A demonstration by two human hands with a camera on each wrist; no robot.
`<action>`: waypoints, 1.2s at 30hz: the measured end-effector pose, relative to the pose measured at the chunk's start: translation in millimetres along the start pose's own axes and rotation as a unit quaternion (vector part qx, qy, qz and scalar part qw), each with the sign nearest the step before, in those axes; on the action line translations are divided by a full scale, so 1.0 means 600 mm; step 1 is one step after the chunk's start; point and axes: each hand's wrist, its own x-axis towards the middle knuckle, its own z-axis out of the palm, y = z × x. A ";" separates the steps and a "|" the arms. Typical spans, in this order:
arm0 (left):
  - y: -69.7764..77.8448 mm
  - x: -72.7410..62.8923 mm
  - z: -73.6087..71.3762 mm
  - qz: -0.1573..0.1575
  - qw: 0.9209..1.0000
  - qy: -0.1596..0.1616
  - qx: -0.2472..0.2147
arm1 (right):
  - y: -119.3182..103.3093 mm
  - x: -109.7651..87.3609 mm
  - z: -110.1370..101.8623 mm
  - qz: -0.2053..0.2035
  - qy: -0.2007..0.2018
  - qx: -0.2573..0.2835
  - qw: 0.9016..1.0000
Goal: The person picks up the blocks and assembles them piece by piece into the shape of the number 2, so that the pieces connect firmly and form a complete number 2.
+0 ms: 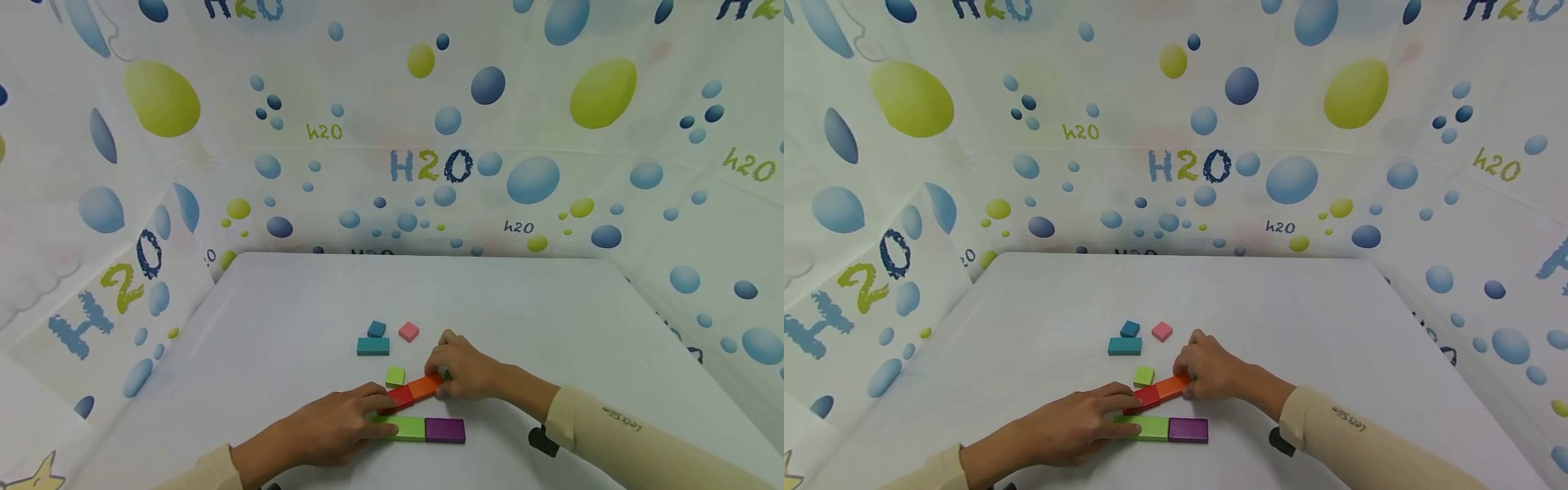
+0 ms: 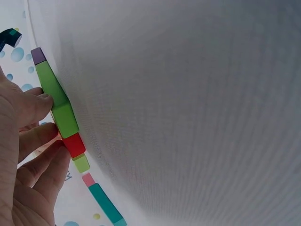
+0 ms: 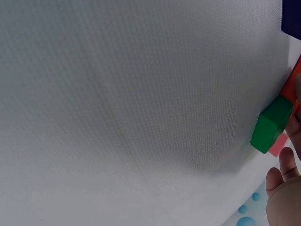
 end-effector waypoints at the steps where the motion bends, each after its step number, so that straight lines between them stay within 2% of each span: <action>1: 0.000 0.000 0.000 0.000 1.000 0.000 -0.001 | 0.000 0.000 0.000 0.000 0.000 0.001 1.000; 18: 0.002 0.001 0.002 -0.004 1.000 0.004 0.004 | 0.000 -0.001 -0.002 -0.006 -0.006 0.008 1.000; 26: 0.002 -0.001 0.003 -0.006 1.000 0.006 0.013 | 0.003 -0.001 -0.001 -0.022 0.002 0.009 1.000; 36: 0.003 -0.002 0.003 -0.004 1.000 0.005 0.011 | 0.002 -0.003 -0.002 -0.011 -0.004 0.010 1.000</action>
